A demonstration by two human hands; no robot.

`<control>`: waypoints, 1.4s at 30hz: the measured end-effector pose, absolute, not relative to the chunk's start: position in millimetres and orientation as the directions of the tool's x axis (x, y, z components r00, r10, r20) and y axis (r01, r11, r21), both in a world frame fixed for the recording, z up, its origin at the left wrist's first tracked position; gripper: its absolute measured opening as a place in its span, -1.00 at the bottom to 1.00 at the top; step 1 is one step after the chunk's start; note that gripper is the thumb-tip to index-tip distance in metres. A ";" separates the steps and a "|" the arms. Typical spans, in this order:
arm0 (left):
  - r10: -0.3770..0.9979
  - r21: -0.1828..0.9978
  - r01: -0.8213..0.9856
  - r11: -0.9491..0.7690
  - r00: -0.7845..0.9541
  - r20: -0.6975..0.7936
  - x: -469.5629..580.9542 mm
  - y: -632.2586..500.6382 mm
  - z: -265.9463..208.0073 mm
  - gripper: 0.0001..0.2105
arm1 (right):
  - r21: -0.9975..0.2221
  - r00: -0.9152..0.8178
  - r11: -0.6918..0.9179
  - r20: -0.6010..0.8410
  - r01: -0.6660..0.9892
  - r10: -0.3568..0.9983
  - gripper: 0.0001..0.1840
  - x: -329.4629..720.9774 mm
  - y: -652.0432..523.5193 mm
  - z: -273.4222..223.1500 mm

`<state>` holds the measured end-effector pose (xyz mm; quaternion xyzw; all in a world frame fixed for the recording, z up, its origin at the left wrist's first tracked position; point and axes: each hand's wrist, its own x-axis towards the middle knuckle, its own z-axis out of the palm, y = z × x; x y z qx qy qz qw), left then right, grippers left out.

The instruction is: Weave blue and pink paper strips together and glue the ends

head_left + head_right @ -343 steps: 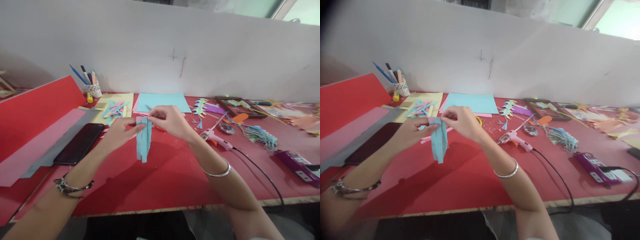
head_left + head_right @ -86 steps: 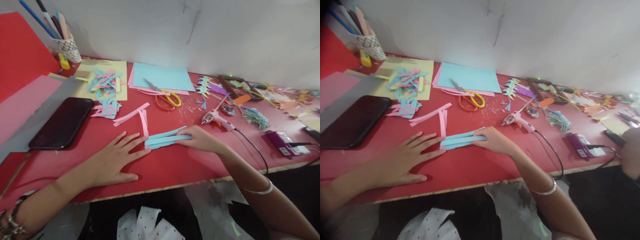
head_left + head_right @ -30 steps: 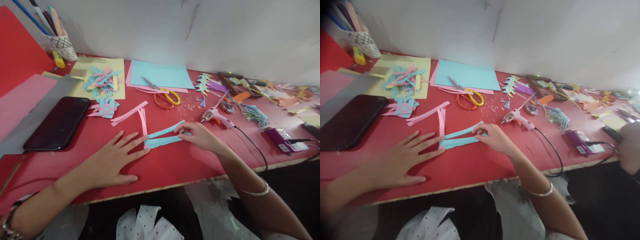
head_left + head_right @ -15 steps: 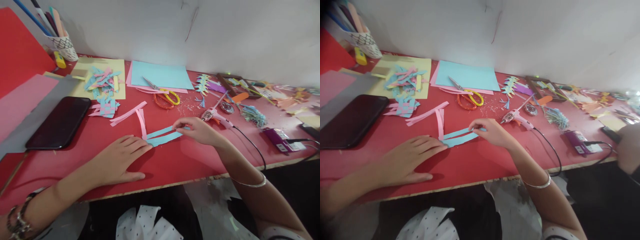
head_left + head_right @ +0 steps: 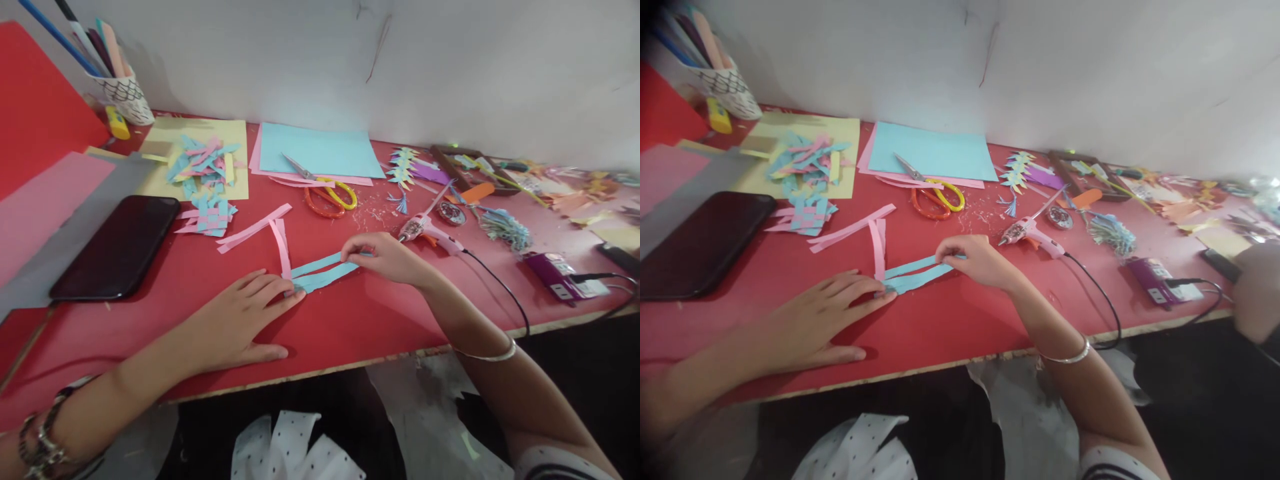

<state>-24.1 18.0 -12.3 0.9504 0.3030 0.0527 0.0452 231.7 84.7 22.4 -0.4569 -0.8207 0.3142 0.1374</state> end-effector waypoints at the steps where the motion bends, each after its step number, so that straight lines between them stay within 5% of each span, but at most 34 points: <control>1: 0.581 0.119 0.572 -0.812 0.811 0.069 -24.1 18.1 -12.0 -0.44 | -0.651 -0.540 0.375 -0.065 0.661 0.839 -0.84 232.0 84.8 21.8; 12: 0.557 0.101 0.548 -0.830 0.820 0.127 -27.8 18.9 -15.6 -0.44 | -0.694 -0.517 0.295 -0.129 0.657 0.846 -0.86 233.1 82.8 24.5; 18: 0.571 0.112 0.560 -0.821 0.811 0.128 -29.1 18.6 -16.1 -0.45 | -0.464 -0.632 0.543 -0.049 0.700 0.773 -0.75 212.6 54.9 25.3; 22: 0.557 0.101 0.547 -0.831 0.817 0.148 -29.3 19.3 -17.1 -0.44 | -0.361 -0.578 0.518 -0.076 0.776 0.813 -0.70 197.2 41.4 20.3; 29: 0.552 0.088 0.545 -0.834 0.819 0.155 -29.0 19.1 -17.5 -0.45 | -0.440 -0.576 0.461 -0.171 0.770 0.799 -0.85 188.3 45.4 24.1; 42: 0.582 0.123 0.570 -0.812 0.807 0.103 -27.2 18.8 -14.9 -0.45 | -0.656 -0.639 0.393 -0.179 0.644 0.748 -0.83 189.1 66.6 22.8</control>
